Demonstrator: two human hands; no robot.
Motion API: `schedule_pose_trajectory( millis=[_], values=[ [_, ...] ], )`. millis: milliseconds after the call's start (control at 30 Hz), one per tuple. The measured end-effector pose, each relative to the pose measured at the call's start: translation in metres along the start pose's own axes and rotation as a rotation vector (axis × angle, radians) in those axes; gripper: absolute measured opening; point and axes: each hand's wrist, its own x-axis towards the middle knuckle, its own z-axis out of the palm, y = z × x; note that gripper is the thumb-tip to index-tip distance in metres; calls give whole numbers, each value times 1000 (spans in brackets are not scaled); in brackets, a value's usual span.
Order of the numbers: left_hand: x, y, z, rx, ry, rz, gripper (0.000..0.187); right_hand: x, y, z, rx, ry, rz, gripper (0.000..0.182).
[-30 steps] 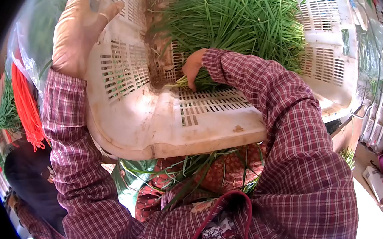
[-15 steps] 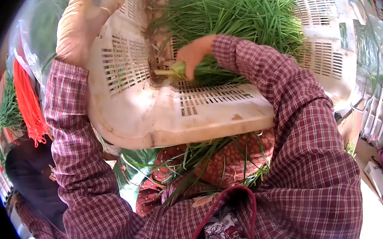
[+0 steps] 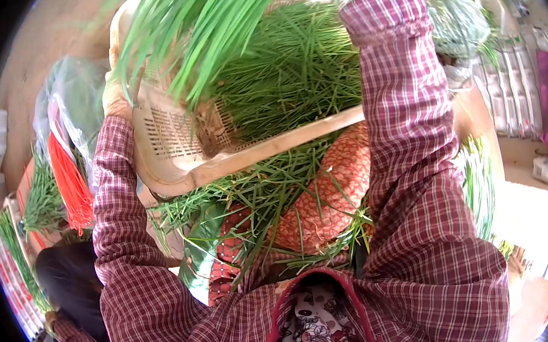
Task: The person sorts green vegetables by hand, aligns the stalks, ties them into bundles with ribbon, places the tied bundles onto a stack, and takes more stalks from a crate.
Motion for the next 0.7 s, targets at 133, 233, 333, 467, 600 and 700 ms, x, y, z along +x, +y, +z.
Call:
schedule_pose_trajectory(
  millis=[133, 233, 333, 467, 600, 700],
  values=[
    [-15, 86, -11, 77, 228, -115, 55, -31, -12, 8, -482, 150, -186, 15],
    [-13, 41, -10, 201, 378, 250, 58, -70, -39, 57, -463, 135, -132, 12],
    [-7, 120, -38, -463, 228, 16, 63, -89, -68, 95, -603, 156, -145, 13],
    [-54, 316, -107, -846, -200, 523, 93, -108, -75, 129, -547, 177, -117, 14],
    [-105, 397, -88, -743, -356, 703, 108, -125, -57, 162, -487, 271, -66, 29],
    [-139, 380, -60, -992, -713, 126, 129, -141, -31, 170, -452, 353, -23, 27]
  ],
)
